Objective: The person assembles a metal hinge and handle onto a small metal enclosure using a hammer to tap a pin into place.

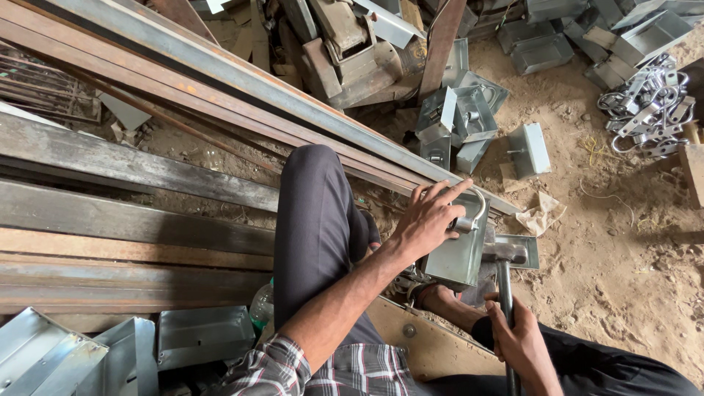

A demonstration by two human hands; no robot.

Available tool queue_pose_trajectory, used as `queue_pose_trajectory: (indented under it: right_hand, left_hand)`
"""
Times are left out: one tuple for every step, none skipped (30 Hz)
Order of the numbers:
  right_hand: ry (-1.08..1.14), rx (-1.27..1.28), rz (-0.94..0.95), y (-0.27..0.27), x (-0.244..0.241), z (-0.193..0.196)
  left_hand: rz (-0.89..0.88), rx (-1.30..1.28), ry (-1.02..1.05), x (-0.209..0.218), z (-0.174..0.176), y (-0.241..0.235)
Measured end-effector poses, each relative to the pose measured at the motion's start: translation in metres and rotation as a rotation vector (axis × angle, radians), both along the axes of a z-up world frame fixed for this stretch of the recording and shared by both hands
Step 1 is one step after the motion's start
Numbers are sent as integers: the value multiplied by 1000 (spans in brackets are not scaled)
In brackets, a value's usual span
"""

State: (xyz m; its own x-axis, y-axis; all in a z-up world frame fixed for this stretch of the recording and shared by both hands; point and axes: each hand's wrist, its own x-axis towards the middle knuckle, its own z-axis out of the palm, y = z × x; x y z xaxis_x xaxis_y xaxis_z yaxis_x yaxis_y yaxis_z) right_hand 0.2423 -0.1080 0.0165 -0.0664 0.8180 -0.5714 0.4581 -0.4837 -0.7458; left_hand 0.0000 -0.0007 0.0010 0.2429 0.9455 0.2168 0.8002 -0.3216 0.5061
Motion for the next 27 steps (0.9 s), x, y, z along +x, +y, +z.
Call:
queue_pose_trajectory:
  right_hand:
    - [0, 0, -1, 0, 0, 0]
    - [-7, 4, 7, 0, 1, 0]
    - [-14, 7, 14, 0, 1, -1]
    - [-13, 7, 12, 0, 2, -1]
    - [-6, 30, 8, -1, 2, -1]
    - [0, 52, 4, -2, 1, -2]
    - [0, 43, -12, -5, 0, -3]
    - [34, 44, -23, -4, -2, -5]
    - [54, 40, -41, -5, 2, -4]
    - [40, 48, -39, -6, 3, -5]
    - [19, 57, -37, -6, 4, -5]
    - [56, 69, -42, -7, 5, -5]
    - [98, 85, -43, -7, 3, -4]
    - [84, 72, -62, -7, 3, -2]
    - [95, 77, -54, -7, 2, -1]
    - [106, 83, -47, -7, 2, 2]
    - [100, 75, -60, -7, 0, 4]
    - [94, 67, -66, -8, -1, 8]
    - [89, 60, -65, -8, -1, 11]
    - [84, 53, -72, -8, -3, 15]
    - [114, 79, -90, -7, -5, 17]
    - [143, 105, -108, -6, -8, 20]
    - [142, 104, -108, -6, -10, 23]
    - [115, 150, -110, -6, -11, 25]
    - [88, 197, -110, -5, -12, 27]
    - [86, 196, -109, -5, -13, 29]
    - [69, 234, -123, -5, -14, 31]
  left_hand:
    - [-1, 0, 0, 0, 0, 1]
    - [-2, 3, 7, 0, 0, 2]
    - [-3, 5, 15, 0, 0, 3]
    - [-4, 4, 16, 0, 2, 3]
    - [5, 19, 11, 0, 4, 1]
    - [14, 33, 6, 0, 6, -1]
    - [-1, 24, 6, 1, 8, -2]
    - [10, 9, 33, -1, 10, -1]
    - [14, -12, 47, 2, 10, -1]
    - [-9, -28, 34, 2, 10, -1]
    - [23, 0, 11, 3, 8, -1]
    - [56, 26, -13, 4, 6, -1]
    - [38, 12, -26, 3, 5, 0]
    - [42, 7, -50, 2, 4, 0]
    - [47, 5, -70, 1, 3, 1]
    - [30, -7, -81, 2, 1, 3]
    - [49, -12, -75, 1, 0, 5]
    - [69, -17, -69, 1, -2, 6]
    - [63, -25, -73, 0, -4, 6]
    - [67, 3, -76, 0, -6, 6]
    - [77, 34, -76, -1, -8, 6]
    - [75, 28, -77, -2, -9, 5]
    - [104, -16, -45, -2, -11, 7]
    - [132, -61, -12, -3, -12, 8]
    - [132, -61, -13, -3, -14, 8]
    - [107, -42, -31, -3, -15, 9]
    - [84, -25, -46, -5, -17, 7]
